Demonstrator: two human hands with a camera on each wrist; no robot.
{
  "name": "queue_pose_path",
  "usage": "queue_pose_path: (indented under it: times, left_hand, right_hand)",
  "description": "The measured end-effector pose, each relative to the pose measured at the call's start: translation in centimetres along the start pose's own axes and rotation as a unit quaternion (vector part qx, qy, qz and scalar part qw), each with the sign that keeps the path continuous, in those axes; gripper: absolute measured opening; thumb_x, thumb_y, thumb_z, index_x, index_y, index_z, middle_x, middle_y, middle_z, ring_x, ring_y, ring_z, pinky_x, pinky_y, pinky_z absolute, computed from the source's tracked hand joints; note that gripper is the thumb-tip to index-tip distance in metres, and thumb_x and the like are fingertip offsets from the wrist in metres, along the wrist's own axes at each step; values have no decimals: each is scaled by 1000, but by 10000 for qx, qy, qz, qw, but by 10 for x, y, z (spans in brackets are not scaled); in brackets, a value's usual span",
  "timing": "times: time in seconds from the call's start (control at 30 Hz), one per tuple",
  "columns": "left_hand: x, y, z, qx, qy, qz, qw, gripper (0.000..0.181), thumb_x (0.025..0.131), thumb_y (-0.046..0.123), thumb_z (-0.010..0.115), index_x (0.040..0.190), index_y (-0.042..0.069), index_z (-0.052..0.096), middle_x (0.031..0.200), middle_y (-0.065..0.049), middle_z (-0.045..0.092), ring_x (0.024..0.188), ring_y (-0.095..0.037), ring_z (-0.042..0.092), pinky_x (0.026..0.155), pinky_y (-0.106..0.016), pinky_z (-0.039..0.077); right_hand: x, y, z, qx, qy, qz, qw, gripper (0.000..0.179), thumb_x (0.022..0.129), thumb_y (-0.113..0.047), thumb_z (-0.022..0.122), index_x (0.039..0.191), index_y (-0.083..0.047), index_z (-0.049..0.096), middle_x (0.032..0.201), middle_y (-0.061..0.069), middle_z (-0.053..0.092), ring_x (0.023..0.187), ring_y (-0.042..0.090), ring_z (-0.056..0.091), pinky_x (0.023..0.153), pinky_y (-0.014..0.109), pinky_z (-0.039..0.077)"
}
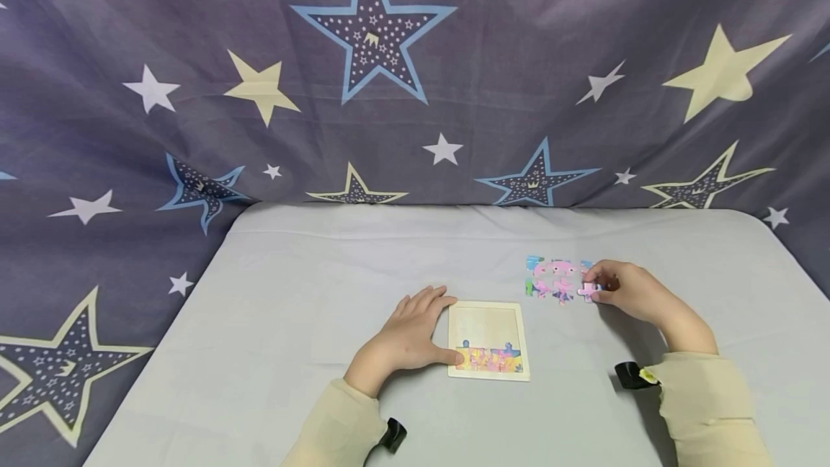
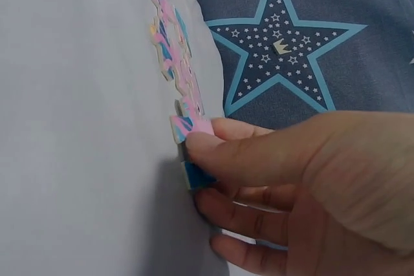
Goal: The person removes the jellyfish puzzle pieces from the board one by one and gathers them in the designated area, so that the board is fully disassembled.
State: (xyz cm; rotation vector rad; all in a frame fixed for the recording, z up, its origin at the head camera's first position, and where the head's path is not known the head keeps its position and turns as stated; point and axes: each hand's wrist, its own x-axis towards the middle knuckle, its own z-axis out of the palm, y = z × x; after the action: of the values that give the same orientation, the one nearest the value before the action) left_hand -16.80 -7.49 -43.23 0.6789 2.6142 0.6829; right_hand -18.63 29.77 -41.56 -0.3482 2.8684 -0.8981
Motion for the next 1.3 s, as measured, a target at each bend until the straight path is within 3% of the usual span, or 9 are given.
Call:
queue_pose_path:
  times: [0.33,0.57,1.0,1.3]
  left_hand:
    - [-3,5,-4,-2,18,30,10000,86,80,44,78,150,12,39,161,-10,25,150,-29,15,121,-53,8]
    - [-5,8,-7,61,-81,15,9999,86,83,44,76,152,11,36,162,-10,23,150,-28,13,121,-51,7]
    - [-6,11,-6,359,-201,269,9988,85,89,43,72,155,9,30,162,-6,24,150,-27,14,121,-51,10]
    - [-7,10,-9,288,-294,399,9984,83,89,42,72,155,9,32,162,-6,24,150,-27,15,121,-51,10]
  right_hand:
    - [1,-2,-1,114,203,57,9997,21,84,1,73,104,3,66,85,6,58,79,22,56,70,38,47]
    - [7,-18,5,510,225,-172,9983,19,84,2,74,101,2,65,82,2,59,76,18,58,63,27,48]
    - [13,-62,28,584,-92,-925,9940,17,85,4,73,98,-3,65,84,-2,60,78,14,56,67,27,50]
    - [10,-93,41,661,-571,-1028,9909,14,87,-2,73,98,-8,67,83,-6,61,78,13,56,65,26,50]
